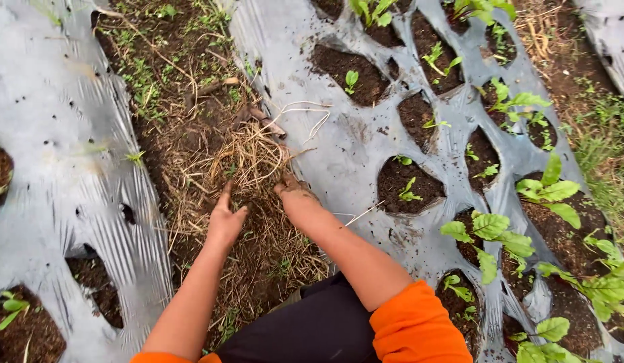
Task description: The person kneels on the ground and removes small weeds by hand from around young plants growing in holes in a plastic sheet. The person pulls the weeds from the soil and discards them to the side.
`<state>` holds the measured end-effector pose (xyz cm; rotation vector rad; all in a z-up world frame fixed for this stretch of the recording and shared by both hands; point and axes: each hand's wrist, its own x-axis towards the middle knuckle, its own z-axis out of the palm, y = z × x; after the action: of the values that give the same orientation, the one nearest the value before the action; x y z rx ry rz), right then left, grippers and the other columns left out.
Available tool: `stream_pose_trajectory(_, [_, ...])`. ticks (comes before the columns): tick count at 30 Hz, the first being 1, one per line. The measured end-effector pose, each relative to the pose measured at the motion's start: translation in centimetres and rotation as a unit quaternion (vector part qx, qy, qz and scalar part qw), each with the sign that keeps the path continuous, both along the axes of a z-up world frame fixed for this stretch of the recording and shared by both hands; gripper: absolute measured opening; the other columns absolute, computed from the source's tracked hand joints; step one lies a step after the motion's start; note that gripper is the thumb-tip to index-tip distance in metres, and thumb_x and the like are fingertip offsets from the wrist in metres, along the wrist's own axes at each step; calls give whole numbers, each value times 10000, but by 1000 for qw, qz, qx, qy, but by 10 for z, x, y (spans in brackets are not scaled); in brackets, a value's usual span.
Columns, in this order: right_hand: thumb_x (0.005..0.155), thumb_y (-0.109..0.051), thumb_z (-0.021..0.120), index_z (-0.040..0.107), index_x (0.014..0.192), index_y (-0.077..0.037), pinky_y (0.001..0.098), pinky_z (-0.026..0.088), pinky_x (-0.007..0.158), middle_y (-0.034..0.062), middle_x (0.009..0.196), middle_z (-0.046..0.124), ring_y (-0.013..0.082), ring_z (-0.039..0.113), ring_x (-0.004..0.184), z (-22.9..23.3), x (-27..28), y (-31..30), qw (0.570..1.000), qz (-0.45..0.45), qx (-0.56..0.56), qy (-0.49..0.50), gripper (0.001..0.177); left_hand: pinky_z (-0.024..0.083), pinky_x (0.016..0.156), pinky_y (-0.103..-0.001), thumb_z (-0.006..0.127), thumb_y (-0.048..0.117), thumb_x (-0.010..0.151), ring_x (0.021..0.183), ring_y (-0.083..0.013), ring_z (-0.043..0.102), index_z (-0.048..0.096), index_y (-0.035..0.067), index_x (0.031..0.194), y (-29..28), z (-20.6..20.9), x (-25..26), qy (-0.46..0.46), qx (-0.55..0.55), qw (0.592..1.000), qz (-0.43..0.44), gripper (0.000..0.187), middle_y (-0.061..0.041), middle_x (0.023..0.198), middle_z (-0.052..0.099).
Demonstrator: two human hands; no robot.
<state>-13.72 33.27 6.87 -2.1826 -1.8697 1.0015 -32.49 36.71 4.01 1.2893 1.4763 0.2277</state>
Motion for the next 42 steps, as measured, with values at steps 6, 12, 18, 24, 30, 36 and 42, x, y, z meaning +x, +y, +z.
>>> stream_pose_trajectory(6, [986,-61,660,528,1432,-36,436,640,783,294,1157,691,315,728,867,-98,7,11,994,13,50,-98,466,517,1013,-568,736,185,967,1161,-391,649,664,80,1263,-1,-55,2,-24,51,995,83,322,-267,1220,685])
stream_pose_trajectory(12, [985,21,547,522,1485,-50,581,602,897,410,1420,519,407,744,1002,5,-13,-15,994,52,16,-94,506,443,1088,-628,553,140,1064,1291,-404,593,633,14,1410,-7,-47,19,29,58,997,-40,376,-257,1340,644])
stream_pose_trajectory(18, [923,13,636,777,1147,-71,345,590,484,271,915,743,262,742,687,-72,13,-25,927,14,228,-297,278,350,1123,-699,617,208,1010,1406,-572,427,385,-119,1545,-14,-73,42,93,37,978,-181,669,-460,1436,486])
stream_pose_trajectory(24, [928,0,638,689,1308,-79,614,609,841,344,1505,465,499,649,1177,-76,43,-50,985,-62,1,-159,392,313,1148,-684,667,214,984,1420,-556,404,351,-89,1570,-31,-87,79,80,4,976,-204,731,-500,1427,437])
stream_pose_trajectory(30, [880,-68,699,675,1324,-51,701,537,852,311,1545,410,548,533,1267,-175,84,-106,972,-197,6,-128,445,212,1238,-634,667,290,969,1507,-527,285,221,-52,1633,-40,-101,139,117,69,930,-343,870,-463,1508,402])
stream_pose_trajectory(36, [901,-130,651,762,1104,-131,538,537,897,214,1398,605,401,625,1199,-163,91,-176,913,-261,188,-251,232,238,1212,-695,691,267,954,1485,-550,304,56,-31,1648,-106,82,210,154,141,859,-468,987,-469,1541,320])
stream_pose_trajectory(42, [955,-168,632,683,1254,-99,573,592,851,245,1412,566,470,632,1208,-51,137,-248,942,-303,99,-108,310,131,1210,-727,851,381,783,1522,-564,183,227,64,1654,-157,-38,216,147,327,776,-519,1118,-322,1675,211])
